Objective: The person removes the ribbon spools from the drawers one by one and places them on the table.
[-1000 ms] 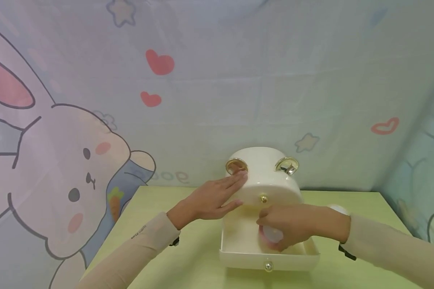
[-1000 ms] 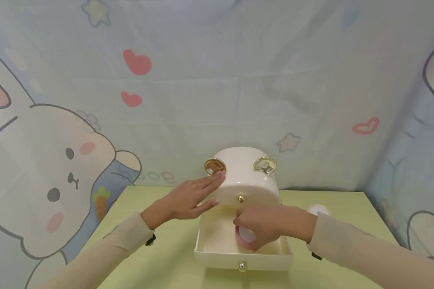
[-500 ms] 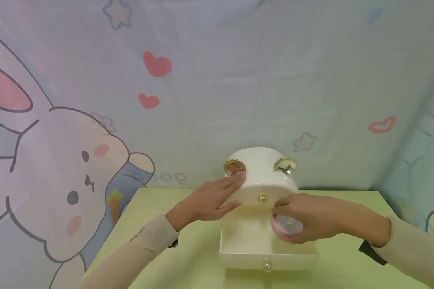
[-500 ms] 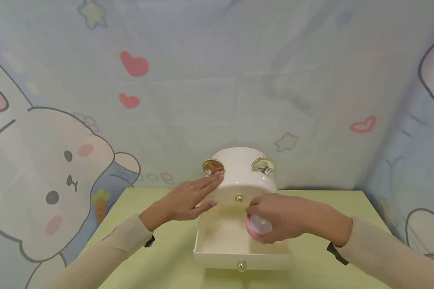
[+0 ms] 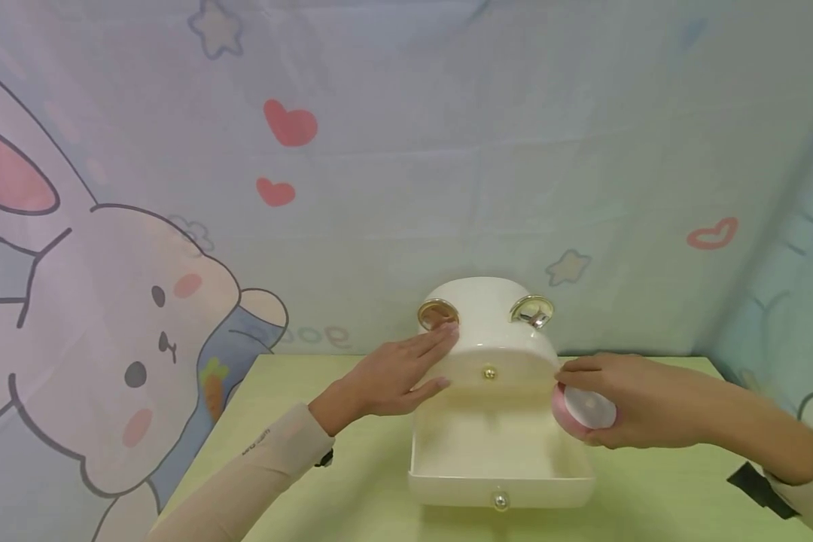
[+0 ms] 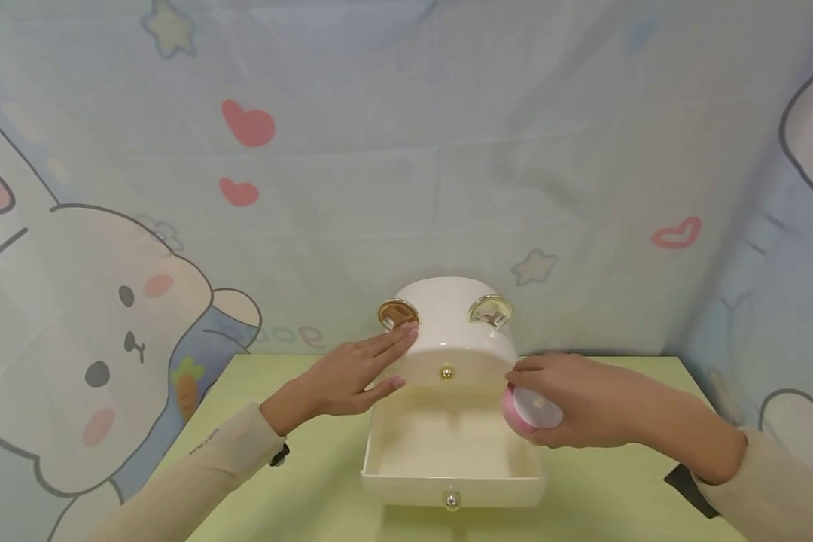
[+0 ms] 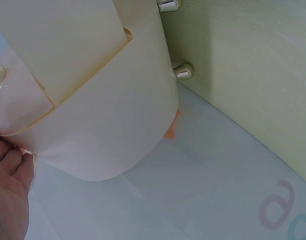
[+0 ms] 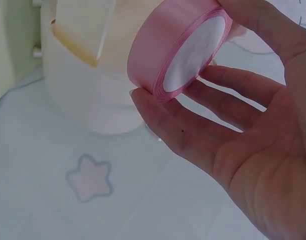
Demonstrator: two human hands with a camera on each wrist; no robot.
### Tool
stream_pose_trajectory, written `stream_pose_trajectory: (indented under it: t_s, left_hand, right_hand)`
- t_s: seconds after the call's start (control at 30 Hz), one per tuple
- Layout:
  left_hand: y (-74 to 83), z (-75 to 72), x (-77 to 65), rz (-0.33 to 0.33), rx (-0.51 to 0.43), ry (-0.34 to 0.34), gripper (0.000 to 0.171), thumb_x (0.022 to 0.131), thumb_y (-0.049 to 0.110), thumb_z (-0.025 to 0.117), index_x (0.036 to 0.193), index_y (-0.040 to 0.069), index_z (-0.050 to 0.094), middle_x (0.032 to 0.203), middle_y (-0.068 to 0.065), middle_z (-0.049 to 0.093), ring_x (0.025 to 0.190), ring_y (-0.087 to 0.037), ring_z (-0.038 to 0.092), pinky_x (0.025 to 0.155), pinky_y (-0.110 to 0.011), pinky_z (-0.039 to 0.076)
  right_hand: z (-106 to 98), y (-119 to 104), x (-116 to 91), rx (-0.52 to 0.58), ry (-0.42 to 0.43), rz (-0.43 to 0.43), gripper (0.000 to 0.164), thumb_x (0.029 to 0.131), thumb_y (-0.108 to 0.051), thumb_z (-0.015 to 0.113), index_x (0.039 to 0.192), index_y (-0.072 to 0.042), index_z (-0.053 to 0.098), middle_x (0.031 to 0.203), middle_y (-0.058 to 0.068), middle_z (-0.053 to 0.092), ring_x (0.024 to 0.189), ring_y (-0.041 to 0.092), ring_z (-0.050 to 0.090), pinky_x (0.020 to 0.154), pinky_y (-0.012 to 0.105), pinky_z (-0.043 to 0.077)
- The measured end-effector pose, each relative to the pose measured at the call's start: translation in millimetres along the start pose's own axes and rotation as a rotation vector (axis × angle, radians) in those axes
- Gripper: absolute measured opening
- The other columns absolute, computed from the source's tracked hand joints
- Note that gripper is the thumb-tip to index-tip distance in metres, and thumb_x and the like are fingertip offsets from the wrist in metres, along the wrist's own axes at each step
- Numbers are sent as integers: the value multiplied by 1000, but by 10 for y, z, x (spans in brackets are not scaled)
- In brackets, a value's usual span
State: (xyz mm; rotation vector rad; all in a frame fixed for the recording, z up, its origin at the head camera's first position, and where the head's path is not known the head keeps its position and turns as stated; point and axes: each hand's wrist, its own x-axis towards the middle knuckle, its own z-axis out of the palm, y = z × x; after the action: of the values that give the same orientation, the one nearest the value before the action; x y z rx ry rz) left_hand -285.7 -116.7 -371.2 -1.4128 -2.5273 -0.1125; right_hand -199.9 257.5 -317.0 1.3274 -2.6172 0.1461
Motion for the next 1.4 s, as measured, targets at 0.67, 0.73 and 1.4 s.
stream_pose_trajectory:
  t_s: [0.67, 0.73, 1.4]
  left_hand:
    - [-8, 12, -3, -4, 1, 6, 70, 112, 41, 44, 169, 7, 19, 177, -10, 22, 161, -23, 32, 124, -42, 42]
    - [-9, 13, -5, -5, -6, 2, 70, 113, 42, 43, 169, 8, 19, 177, -10, 21, 161, -23, 31, 124, -43, 41]
    - [11, 42, -36, -25, -9, -6, 70, 113, 45, 39, 170, 9, 16, 177, -9, 19, 162, -23, 30, 123, -43, 42]
  right_hand:
    - [299, 569, -655, -82, 169, 151, 61, 64, -33, 100, 118, -15, 76, 115, -7, 74, 96, 14, 69, 75, 24, 58]
    - [339, 625, -716, -72, 156, 189, 61, 65, -35, 100, 117, -15, 76, 115, -7, 74, 97, 14, 69, 74, 25, 57]
    - [874, 1407, -1116, -18, 74, 461, 65, 69, -29, 97, 117, 8, 73, 106, 12, 77, 86, 22, 68, 69, 30, 54]
